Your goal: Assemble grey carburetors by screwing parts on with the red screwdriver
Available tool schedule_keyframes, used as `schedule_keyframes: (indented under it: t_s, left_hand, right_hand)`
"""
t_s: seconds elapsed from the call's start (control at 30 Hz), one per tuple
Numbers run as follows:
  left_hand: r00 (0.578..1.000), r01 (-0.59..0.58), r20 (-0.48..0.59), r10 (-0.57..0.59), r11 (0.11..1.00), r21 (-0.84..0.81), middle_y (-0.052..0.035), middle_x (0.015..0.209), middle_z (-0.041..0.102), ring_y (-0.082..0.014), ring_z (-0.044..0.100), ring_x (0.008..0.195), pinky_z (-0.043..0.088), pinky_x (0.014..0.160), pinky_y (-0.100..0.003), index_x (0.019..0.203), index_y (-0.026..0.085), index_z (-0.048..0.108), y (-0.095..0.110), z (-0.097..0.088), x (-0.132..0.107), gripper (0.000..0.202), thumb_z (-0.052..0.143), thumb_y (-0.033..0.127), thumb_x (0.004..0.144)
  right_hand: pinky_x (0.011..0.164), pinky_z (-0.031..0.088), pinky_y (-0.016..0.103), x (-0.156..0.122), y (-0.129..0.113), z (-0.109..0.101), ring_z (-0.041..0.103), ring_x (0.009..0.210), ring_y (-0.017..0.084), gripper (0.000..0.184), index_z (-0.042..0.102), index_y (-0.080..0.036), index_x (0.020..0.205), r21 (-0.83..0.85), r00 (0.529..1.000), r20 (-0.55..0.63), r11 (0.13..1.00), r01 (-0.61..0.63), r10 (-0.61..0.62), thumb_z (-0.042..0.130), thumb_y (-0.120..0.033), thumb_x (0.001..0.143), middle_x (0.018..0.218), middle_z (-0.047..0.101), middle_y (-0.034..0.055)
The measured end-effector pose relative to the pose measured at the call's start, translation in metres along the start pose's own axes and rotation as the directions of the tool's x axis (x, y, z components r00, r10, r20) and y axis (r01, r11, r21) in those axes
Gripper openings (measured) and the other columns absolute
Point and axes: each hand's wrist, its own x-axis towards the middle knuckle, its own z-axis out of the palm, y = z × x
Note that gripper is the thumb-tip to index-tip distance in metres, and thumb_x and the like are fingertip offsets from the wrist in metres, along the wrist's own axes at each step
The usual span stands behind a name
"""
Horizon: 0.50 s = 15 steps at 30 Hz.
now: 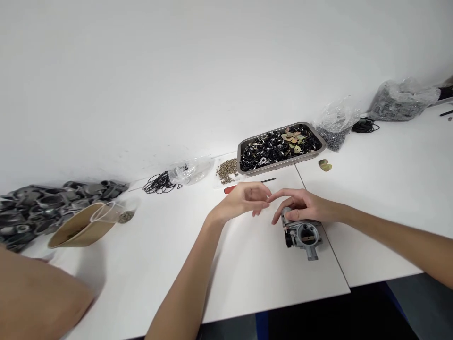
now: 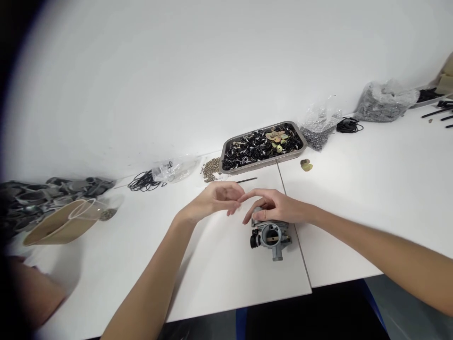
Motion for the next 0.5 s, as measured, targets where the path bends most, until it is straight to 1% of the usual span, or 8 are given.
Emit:
schedule_keyframes:
  t_s: [0.07, 0.13, 0.2, 0.23, 0.27, 0.3, 0.37, 0.5]
  left_hand:
    - [0.982, -0.087, -0.168, 0.091, 0.996, 0.030, -0.0034, 0.069, 0.062, -0.0123, 0.056, 0.058, 0.045, 0.052, -0.024, 0.094, 0.016, 0.065, -0.002, -0.008, -0.002, 0.024, 0.071, 0.029, 0.075]
    - [0.919, -0.141, -0.350, 0.183, 0.980, 0.141, -0.0052, 0.074, 0.063, -0.0141, 0.057, 0.062, 0.046, 0.056, -0.026, 0.091, 0.016, 0.066, -0.008, -0.017, -0.003, 0.018, 0.065, 0.028, 0.077]
    - [0.814, -0.074, -0.510, 0.278, 0.920, 0.385, -0.0069, 0.079, 0.064, -0.0159, 0.057, 0.067, 0.046, 0.061, -0.028, 0.084, 0.016, 0.066, -0.017, -0.026, -0.001, 0.012, 0.059, 0.023, 0.077]
    - [0.778, 0.008, -0.540, 0.320, 0.855, 0.518, -0.0077, 0.083, 0.065, -0.0168, 0.058, 0.070, 0.046, 0.064, -0.029, 0.082, 0.016, 0.066, -0.022, -0.029, 0.000, 0.011, 0.057, 0.021, 0.077]
    - [0.767, 0.094, -0.541, 0.346, 0.773, 0.627, -0.0084, 0.087, 0.065, -0.0179, 0.058, 0.073, 0.047, 0.067, -0.030, 0.081, 0.017, 0.066, -0.026, -0.031, 0.002, 0.013, 0.054, 0.018, 0.076]
    - [0.776, 0.168, -0.525, 0.348, 0.689, 0.705, -0.0089, 0.092, 0.066, -0.0195, 0.059, 0.076, 0.047, 0.070, -0.032, 0.082, 0.017, 0.067, -0.029, -0.032, 0.003, 0.016, 0.052, 0.017, 0.076]
    - [0.829, 0.261, -0.481, 0.284, 0.564, 0.783, -0.0105, 0.100, 0.066, -0.0244, 0.060, 0.087, 0.048, 0.079, -0.036, 0.089, 0.017, 0.068, -0.033, -0.033, 0.005, 0.021, 0.050, 0.017, 0.078]
    - [0.874, 0.337, -0.455, 0.170, 0.462, 0.821, -0.0145, 0.104, 0.063, -0.0330, 0.056, 0.106, 0.045, 0.094, -0.045, 0.107, 0.014, 0.066, -0.038, -0.036, 0.003, 0.033, 0.053, 0.019, 0.077]
  right_hand:
    - [0.069, 0.046, 0.023, -0.001, 0.000, 0.000, 0.057, 0.073, 0.008, 0.041, 0.048, -0.020, 0.131, -0.047, 1.000, 0.000, 0.999, -0.004, 0.004, 0.055, -0.035, 0.093, 0.110, 0.068, 0.0082]
    - [0.078, 0.048, 0.027, -0.001, 0.000, -0.004, 0.061, 0.086, 0.011, 0.036, 0.054, -0.018, 0.124, -0.106, 0.998, -0.057, 0.994, 0.001, -0.007, 0.054, -0.038, 0.093, 0.111, 0.067, 0.0085]
    - [0.080, 0.049, 0.029, 0.000, 0.001, -0.010, 0.062, 0.091, 0.014, 0.032, 0.060, -0.017, 0.114, -0.153, 0.981, -0.191, 0.988, 0.002, -0.031, 0.053, -0.040, 0.093, 0.108, 0.067, 0.0087]
    - [0.079, 0.049, 0.030, 0.000, 0.002, -0.015, 0.062, 0.090, 0.015, 0.031, 0.062, -0.016, 0.110, -0.168, 0.961, -0.272, 0.986, 0.002, -0.049, 0.052, -0.040, 0.093, 0.103, 0.067, 0.0086]
    - [0.078, 0.049, 0.030, 0.001, 0.003, -0.019, 0.062, 0.088, 0.015, 0.031, 0.063, -0.015, 0.106, -0.179, 0.935, -0.348, 0.984, 0.000, -0.064, 0.052, -0.041, 0.093, 0.099, 0.068, 0.0083]
    - [0.076, 0.048, 0.030, 0.002, 0.005, -0.024, 0.062, 0.085, 0.015, 0.031, 0.063, -0.015, 0.103, -0.192, 0.908, -0.411, 0.981, -0.004, -0.076, 0.051, -0.041, 0.093, 0.094, 0.068, 0.0079]
    - [0.075, 0.047, 0.030, 0.003, 0.009, -0.033, 0.060, 0.082, 0.015, 0.031, 0.064, -0.014, 0.100, -0.224, 0.865, -0.494, 0.974, -0.029, -0.088, 0.050, -0.042, 0.093, 0.089, 0.068, 0.0071]
    - [0.075, 0.045, 0.030, 0.005, 0.018, -0.040, 0.059, 0.081, 0.015, 0.034, 0.065, -0.014, 0.097, -0.262, 0.840, -0.540, 0.959, -0.106, -0.054, 0.050, -0.044, 0.091, 0.088, 0.066, 0.0068]
